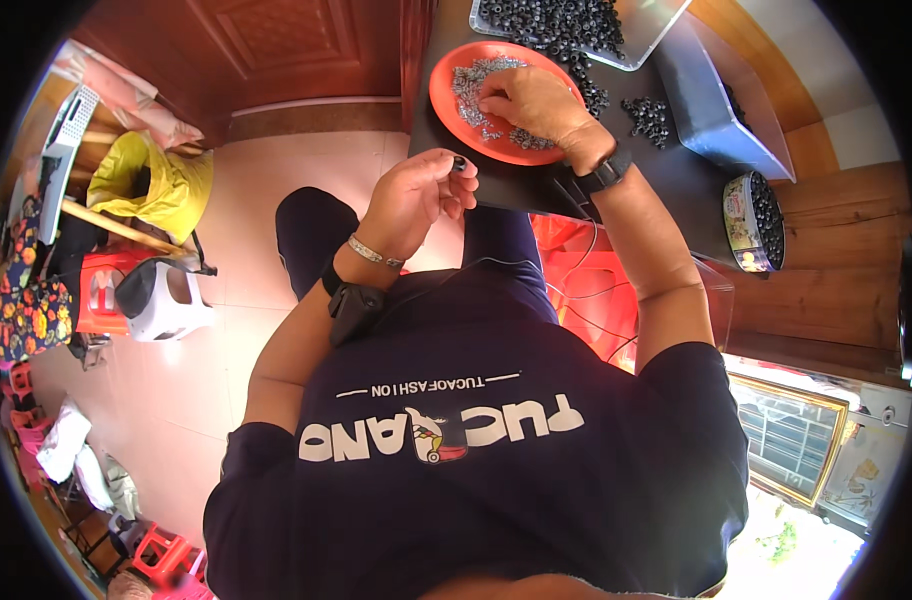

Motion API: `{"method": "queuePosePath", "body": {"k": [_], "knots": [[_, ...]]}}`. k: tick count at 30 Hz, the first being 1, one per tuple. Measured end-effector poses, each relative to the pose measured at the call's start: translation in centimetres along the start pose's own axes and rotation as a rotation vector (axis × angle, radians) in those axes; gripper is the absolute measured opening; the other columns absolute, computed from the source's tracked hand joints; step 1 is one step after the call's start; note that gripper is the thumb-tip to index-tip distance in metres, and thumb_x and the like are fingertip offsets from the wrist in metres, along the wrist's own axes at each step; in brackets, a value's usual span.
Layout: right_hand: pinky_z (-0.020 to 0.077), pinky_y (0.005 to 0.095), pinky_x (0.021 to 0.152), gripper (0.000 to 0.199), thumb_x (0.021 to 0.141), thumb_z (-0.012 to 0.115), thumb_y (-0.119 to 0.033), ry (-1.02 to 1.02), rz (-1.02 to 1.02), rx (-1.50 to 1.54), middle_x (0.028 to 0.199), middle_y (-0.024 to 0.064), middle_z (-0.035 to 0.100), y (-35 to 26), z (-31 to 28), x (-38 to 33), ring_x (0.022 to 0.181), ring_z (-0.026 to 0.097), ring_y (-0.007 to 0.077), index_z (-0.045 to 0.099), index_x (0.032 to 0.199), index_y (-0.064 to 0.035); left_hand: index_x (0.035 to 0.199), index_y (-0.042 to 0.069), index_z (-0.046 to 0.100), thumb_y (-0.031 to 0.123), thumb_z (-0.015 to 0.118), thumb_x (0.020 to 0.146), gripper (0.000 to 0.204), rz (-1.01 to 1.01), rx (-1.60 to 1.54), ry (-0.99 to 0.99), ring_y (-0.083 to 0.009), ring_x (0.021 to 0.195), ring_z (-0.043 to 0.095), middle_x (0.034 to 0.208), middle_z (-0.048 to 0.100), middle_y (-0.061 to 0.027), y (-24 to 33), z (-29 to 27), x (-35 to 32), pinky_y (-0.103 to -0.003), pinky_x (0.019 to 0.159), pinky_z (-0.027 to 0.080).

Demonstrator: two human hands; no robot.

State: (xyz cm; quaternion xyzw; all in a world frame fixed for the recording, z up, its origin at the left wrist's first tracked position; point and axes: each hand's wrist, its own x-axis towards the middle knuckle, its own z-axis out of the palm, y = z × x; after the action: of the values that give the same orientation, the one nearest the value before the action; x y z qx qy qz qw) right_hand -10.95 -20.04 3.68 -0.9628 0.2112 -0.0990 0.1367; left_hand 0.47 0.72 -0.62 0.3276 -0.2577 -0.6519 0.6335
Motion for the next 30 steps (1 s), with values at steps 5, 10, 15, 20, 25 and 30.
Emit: {"method": "queuePosePath", "body": {"k": [5,10,15,20,25,30], "knots": [[0.0484,0.0386,0.071,0.017,0.079,0.063,-0.025,-0.033,-0.075,0.030,0.078,0.0081,0.067,0.3,-0.6,-0.7,0.078,0.063,0.0275,0.068,0.089,-0.0118,0.097,0.002,0.056,0.022,0.043,0.093,0.025,0.003,-0.006,-0.004,-0.0199,0.080,0.059,0.092,0.060,-0.0085,0.0,-0.1,0.0,-0.030,0.070,0.041],[0.0491,0.0330,0.071,0.017,0.077,0.065,-0.018,-0.006,0.031,0.227,0.080,0.0088,0.067,0.6,-1.2,-1.9,0.076,0.064,0.0227,0.067,0.091,-0.0084,0.097,0.002,0.056,0.023,0.042,0.093,0.025,-0.002,-0.014,-0.005,-0.0196,0.080,0.059,0.092,0.061,-0.0084,-0.1,-0.1,0.2,-0.029,0.069,0.041],[0.0485,0.0258,0.072,0.019,0.078,0.066,-0.007,0.041,0.132,0.499,0.083,0.0064,0.067,0.4,-1.9,-2.9,0.077,0.062,0.0136,0.067,0.096,-0.0025,0.097,0.003,0.056,0.024,0.043,0.093,0.026,-0.010,-0.023,-0.002,-0.0181,0.078,0.058,0.092,0.061,-0.0080,0.0,0.1,0.3,-0.027,0.068,0.040],[0.0494,0.0233,0.076,0.015,0.084,0.065,-0.003,0.100,0.119,0.935,0.088,0.0021,0.067,-1.7,-3.0,-4.3,0.081,0.061,0.0090,0.066,0.098,-0.0009,0.095,0.004,0.057,0.028,0.045,0.092,0.027,-0.005,-0.011,-0.027,-0.0151,0.072,0.057,0.085,0.060,-0.0060,1.0,0.9,0.5,-0.025,0.063,0.041],[0.0480,0.0243,0.081,0.015,0.083,0.066,-0.001,0.106,0.014,1.100,0.089,0.0039,0.067,-4.7,-3.9,-5.8,0.086,0.062,0.0109,0.066,0.098,-0.0014,0.093,0.004,0.058,0.030,0.045,0.094,0.029,0.054,-0.015,-0.045,-0.0126,0.066,0.056,0.079,0.059,-0.0043,1.8,2.6,1.2,-0.024,0.058,0.040],[0.0500,0.0247,0.078,0.015,0.083,0.063,0.003,0.144,-0.112,1.046,0.085,0.0031,0.067,-6.3,-3.9,-6.8,0.082,0.062,0.0102,0.066,0.097,-0.0013,0.100,0.003,0.055,0.027,0.040,0.096,0.028,0.082,0.045,-0.088,-0.0138,0.072,0.054,0.085,0.057,-0.0045,1.6,3.5,1.5,-0.023,0.062,0.039]]}}
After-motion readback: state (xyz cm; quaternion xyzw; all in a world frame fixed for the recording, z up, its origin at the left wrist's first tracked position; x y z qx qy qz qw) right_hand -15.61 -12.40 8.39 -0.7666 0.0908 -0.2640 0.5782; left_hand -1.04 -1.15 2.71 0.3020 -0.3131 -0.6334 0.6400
